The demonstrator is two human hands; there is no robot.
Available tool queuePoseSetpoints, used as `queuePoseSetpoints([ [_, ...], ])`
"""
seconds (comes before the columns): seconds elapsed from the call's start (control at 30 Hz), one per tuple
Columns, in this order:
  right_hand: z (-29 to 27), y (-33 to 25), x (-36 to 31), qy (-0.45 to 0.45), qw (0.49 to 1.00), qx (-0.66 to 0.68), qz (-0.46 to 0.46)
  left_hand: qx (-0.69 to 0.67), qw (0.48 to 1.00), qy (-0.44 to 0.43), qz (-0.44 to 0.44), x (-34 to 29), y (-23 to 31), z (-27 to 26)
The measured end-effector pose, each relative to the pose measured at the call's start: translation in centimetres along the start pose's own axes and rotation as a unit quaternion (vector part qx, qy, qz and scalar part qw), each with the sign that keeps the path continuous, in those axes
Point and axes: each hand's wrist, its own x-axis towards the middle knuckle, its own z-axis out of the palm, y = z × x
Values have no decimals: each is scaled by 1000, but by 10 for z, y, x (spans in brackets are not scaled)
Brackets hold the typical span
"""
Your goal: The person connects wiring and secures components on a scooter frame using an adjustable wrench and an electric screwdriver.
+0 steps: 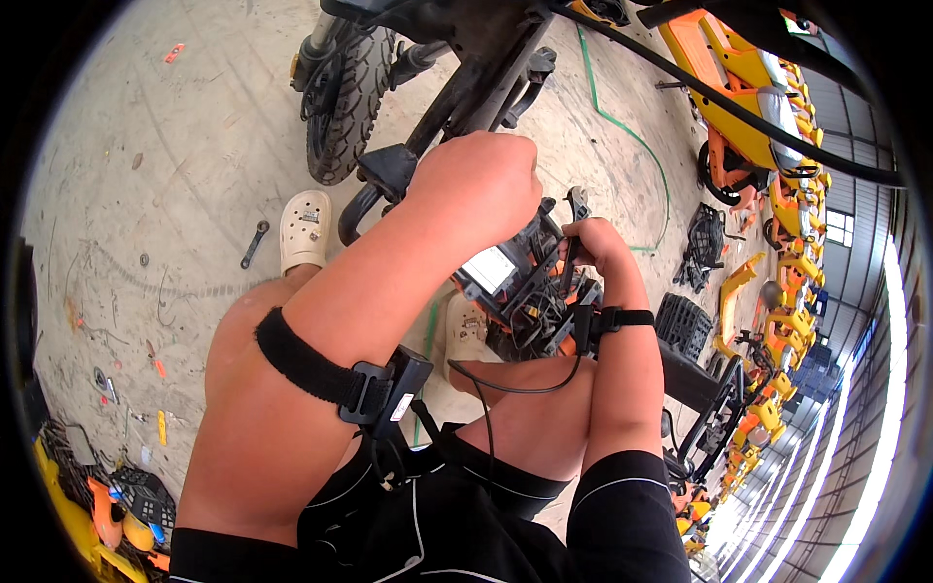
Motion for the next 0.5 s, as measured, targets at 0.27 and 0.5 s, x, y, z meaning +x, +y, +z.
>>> queuePoseSetpoints([
  [0.27, 6, 8, 7, -54, 995, 87, 18, 6, 1000, -11, -9, -4, 3, 0],
  [0.5, 13, 3, -2, -53, 994, 99, 18, -1, 1000, -27, -14, -3, 3, -1],
])
